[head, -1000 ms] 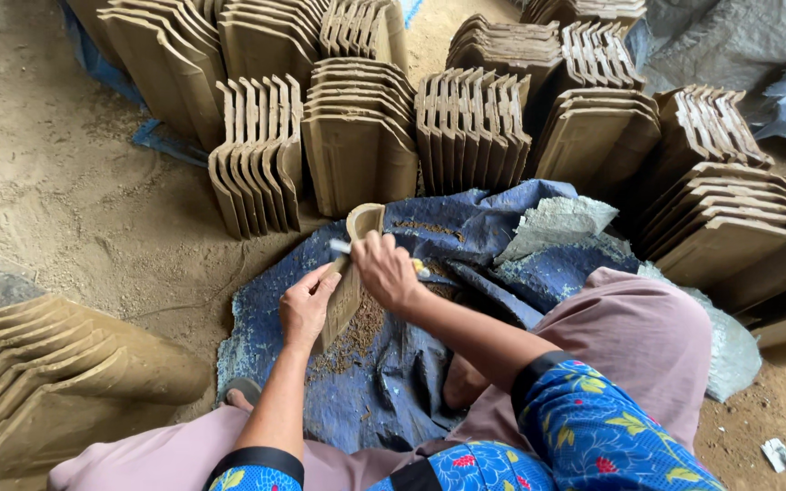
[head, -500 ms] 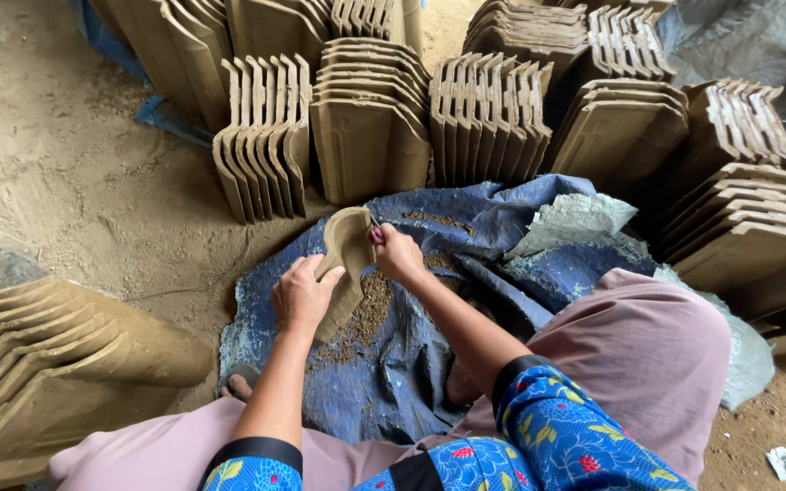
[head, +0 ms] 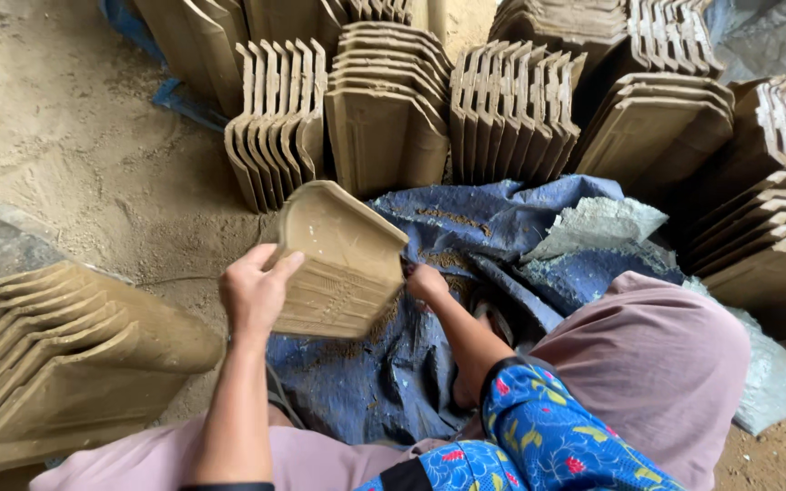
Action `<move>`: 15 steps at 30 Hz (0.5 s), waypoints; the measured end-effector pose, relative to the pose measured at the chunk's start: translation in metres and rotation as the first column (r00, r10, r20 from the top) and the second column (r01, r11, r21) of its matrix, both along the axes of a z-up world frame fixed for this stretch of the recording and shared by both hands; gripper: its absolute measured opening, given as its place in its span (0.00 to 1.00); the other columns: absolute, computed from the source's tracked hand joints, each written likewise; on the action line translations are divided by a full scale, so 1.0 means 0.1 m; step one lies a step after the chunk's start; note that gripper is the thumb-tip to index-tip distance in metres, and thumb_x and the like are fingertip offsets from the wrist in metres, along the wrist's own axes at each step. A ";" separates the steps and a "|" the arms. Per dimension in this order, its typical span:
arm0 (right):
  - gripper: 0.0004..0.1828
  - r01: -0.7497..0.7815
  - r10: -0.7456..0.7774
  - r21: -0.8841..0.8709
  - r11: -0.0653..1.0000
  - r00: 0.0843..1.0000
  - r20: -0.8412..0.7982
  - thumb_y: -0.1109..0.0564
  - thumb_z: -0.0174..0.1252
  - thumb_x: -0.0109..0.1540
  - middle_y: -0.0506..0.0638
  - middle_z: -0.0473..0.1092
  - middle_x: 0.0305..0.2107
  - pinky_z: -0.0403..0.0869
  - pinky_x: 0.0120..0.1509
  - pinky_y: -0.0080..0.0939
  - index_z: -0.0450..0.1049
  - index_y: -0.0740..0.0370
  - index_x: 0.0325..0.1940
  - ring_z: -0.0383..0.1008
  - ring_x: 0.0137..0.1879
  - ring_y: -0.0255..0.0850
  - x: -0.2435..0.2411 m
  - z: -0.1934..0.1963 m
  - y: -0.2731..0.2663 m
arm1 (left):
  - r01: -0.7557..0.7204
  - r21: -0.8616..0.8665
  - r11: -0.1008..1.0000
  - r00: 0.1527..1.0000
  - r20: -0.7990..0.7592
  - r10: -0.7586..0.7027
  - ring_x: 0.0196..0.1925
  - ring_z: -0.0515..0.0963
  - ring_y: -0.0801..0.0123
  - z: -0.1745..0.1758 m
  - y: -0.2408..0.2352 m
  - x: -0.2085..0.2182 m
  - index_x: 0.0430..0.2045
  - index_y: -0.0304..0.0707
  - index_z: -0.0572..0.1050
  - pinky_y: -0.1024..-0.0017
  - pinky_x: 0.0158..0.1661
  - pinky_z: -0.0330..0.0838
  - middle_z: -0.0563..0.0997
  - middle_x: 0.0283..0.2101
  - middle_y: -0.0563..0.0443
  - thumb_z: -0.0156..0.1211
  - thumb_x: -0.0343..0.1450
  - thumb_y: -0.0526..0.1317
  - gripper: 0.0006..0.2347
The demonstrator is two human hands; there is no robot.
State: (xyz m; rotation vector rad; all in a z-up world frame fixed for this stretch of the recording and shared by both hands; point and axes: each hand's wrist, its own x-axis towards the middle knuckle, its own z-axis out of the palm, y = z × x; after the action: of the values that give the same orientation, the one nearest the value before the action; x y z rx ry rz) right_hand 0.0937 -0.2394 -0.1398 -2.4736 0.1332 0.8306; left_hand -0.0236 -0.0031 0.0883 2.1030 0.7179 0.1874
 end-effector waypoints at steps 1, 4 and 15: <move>0.15 -0.003 0.003 0.002 1.000 1.000 0.009 0.54 0.46 0.58 0.66 0.74 0.33 0.72 0.49 0.57 0.73 0.63 0.42 0.75 0.45 0.62 -0.08 0.21 0.03 | -0.003 0.002 1.000 1.000 0.009 0.003 0.43 0.79 0.60 0.08 0.05 0.00 0.31 0.62 0.80 0.64 0.43 0.71 0.81 0.32 0.58 0.67 0.58 0.53 0.12; 0.26 0.494 -0.461 0.564 0.661 0.861 -0.214 0.40 0.50 0.60 0.62 0.71 0.48 0.65 0.62 0.53 0.74 0.60 0.53 0.69 0.57 0.53 -0.26 0.83 0.15 | -0.061 -0.310 0.949 0.964 0.227 0.136 0.39 0.78 0.68 -0.05 0.25 0.03 0.31 0.44 0.79 0.70 0.44 0.69 0.81 0.33 0.48 0.67 0.64 0.41 0.07; 0.44 0.074 -0.425 0.866 0.494 0.890 0.166 0.64 0.66 0.46 0.51 0.69 0.42 0.69 0.53 0.36 0.61 0.52 0.66 0.68 0.46 0.38 -0.07 2.06 0.32 | -0.575 -0.379 0.725 0.815 -0.184 0.550 0.53 0.75 0.54 -1.77 0.41 0.05 0.36 0.39 0.78 0.62 0.54 0.66 0.80 0.43 0.44 0.51 0.66 0.55 0.19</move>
State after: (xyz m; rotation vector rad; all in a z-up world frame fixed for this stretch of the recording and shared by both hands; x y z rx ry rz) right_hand 0.0867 -0.2073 0.0663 -1.5394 -0.0415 0.1720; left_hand -0.0185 0.0380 -0.0886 1.4309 1.3067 0.2760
